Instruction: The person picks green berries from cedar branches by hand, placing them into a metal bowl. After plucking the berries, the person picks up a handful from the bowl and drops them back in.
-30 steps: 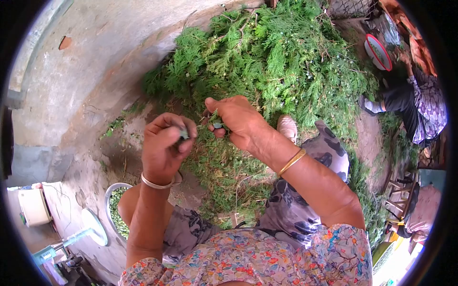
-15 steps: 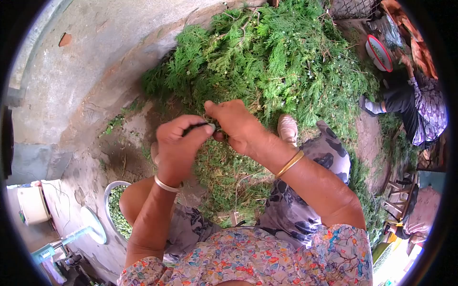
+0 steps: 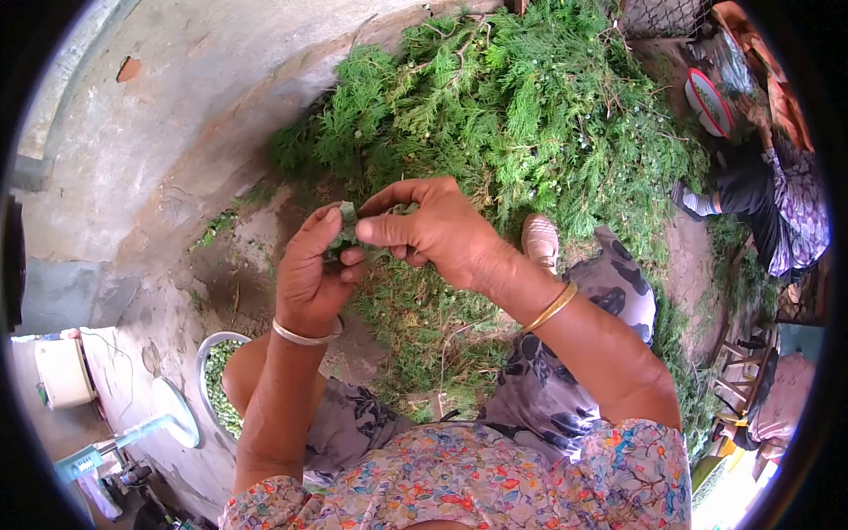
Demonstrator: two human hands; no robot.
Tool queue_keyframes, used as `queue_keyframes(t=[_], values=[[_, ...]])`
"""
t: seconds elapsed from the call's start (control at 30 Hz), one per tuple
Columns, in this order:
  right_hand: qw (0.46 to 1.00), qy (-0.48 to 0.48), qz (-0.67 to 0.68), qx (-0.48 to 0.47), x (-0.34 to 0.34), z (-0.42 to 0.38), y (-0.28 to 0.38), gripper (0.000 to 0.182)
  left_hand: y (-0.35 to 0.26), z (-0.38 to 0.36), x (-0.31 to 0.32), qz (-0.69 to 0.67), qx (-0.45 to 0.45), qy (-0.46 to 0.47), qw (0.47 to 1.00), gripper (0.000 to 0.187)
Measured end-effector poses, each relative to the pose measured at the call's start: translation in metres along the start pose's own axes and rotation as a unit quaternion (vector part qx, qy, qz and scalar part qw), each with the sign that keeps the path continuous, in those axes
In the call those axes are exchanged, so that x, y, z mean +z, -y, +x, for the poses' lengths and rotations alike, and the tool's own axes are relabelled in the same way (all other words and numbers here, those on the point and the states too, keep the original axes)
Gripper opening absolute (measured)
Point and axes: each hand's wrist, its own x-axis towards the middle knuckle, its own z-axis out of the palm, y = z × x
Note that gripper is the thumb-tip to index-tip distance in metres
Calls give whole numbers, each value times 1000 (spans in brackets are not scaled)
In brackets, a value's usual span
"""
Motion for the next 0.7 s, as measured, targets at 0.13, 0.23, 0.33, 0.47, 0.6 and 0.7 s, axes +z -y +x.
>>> queue_keyframes(t=[0.13,0.23,0.33,0.47,0.6,0.7], values=[[975,-25,-172,-137,6,1,-7,14,8,1,5,40,2,14,999,14],[960,-47,-209,-181,3,8,-16,5,5,-5,14,34,-16,-6,999,13],[960,-28,-253,-113,1,4,-8,4,3,-8,16,222,59,16,973,11],[975,14,-217,-32,1,0,-3,6,5,-4,8,252,122,10,960,11],[999,37,-27,29,-2,-1,-1,15,-11,14,-19,-66,4,-8,998,12],[991,13,130,31,-6,4,1,28,-22,16,-20,-111,1,65,992,19]])
